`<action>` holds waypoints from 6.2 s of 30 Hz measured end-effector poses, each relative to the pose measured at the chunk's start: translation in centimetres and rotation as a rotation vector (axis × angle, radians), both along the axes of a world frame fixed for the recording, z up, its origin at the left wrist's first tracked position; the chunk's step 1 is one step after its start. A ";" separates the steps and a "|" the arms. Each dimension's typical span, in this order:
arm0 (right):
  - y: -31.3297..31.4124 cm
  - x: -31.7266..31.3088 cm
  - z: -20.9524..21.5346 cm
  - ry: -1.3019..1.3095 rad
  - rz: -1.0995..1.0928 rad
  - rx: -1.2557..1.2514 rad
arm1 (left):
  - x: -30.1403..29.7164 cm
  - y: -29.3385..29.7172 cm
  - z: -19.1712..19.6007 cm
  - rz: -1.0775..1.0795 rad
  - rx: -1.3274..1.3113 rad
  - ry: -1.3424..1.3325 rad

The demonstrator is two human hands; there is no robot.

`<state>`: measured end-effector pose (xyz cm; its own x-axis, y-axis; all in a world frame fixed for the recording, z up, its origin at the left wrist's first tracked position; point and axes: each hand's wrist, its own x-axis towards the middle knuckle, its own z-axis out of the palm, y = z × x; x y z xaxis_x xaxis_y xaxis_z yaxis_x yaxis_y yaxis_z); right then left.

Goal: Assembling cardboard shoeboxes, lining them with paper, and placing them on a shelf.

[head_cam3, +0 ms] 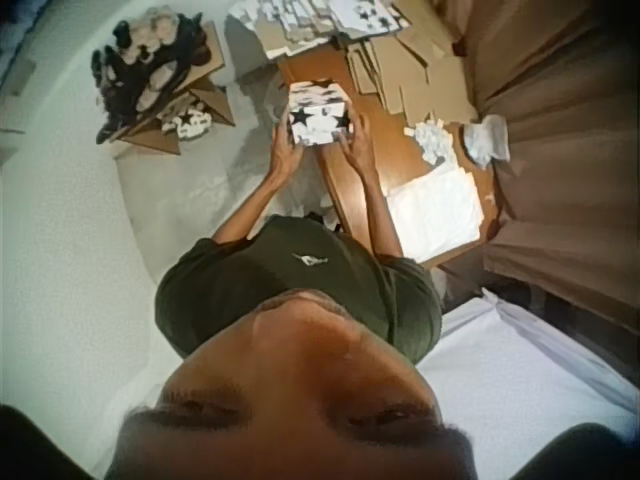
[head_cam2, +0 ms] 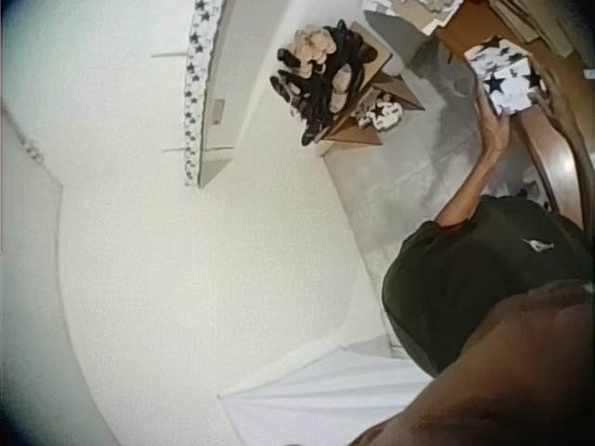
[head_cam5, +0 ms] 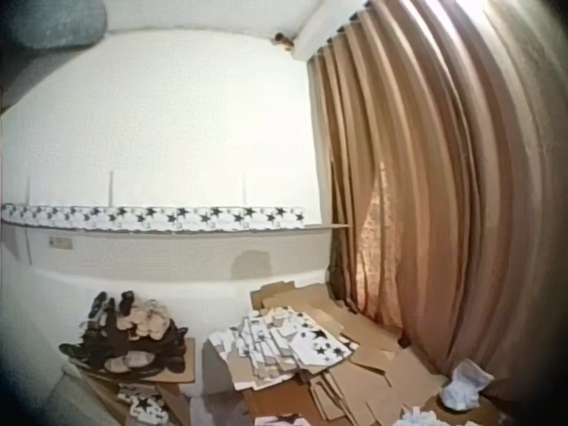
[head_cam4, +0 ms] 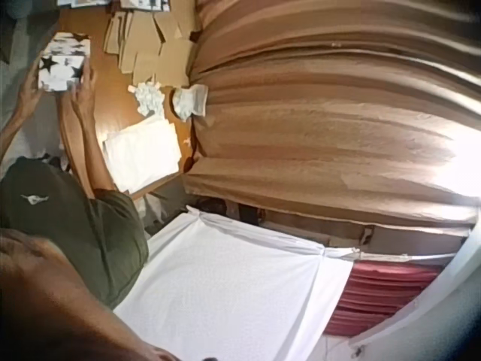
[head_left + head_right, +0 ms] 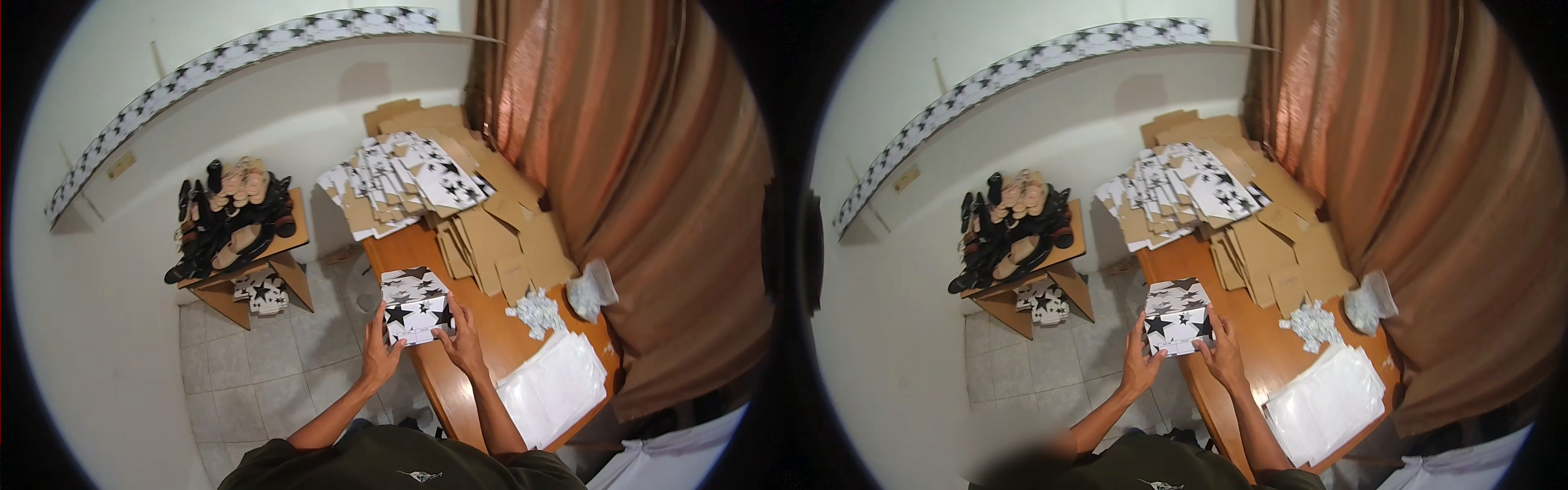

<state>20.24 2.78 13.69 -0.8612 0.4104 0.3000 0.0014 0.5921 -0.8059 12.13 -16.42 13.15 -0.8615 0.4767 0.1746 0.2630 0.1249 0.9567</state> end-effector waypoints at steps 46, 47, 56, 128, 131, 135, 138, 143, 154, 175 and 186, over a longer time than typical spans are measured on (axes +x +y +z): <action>-82.9 -55.4 21.3 0.840 0.948 0.020 | -34.0 -80.4 22.2 1.109 -0.092 0.597; -83.8 -56.6 21.5 0.839 0.953 0.025 | -35.0 -81.3 22.5 1.113 -0.116 0.630; -93.9 -64.8 26.4 1.020 0.904 0.016 | -43.3 -91.3 27.3 1.100 -0.067 0.727; -144.1 -108.2 40.4 0.942 0.136 0.517 | -102.2 -144.9 40.4 0.454 0.145 0.973; -144.3 -107.7 40.4 0.908 0.173 0.470 | -102.5 -145.0 40.1 0.440 0.177 0.969; -144.4 -108.0 40.3 0.875 0.194 0.459 | -102.9 -145.0 39.7 0.443 0.203 0.929; -144.6 -108.6 40.1 0.928 0.169 0.494 | -103.1 -145.0 39.6 0.464 0.198 1.003; -145.0 -109.3 39.3 1.010 0.130 0.525 | -103.5 -144.8 39.1 0.518 0.184 1.094; -144.7 -109.5 39.2 0.956 0.076 0.633 | -103.3 -144.4 38.9 0.521 0.200 1.043; -144.3 -107.6 39.0 0.945 0.082 0.590 | -103.0 -143.5 39.0 0.566 0.249 1.107; -143.4 -104.4 37.1 0.976 0.155 0.553 | -99.0 -142.9 36.9 0.629 0.357 1.015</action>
<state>-84.19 -140.65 50.79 -0.1897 -0.0781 0.9787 -0.5891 0.8065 -0.0499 -86.82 -159.35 50.08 -0.3234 -0.1806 0.9289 0.8912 0.2717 0.3631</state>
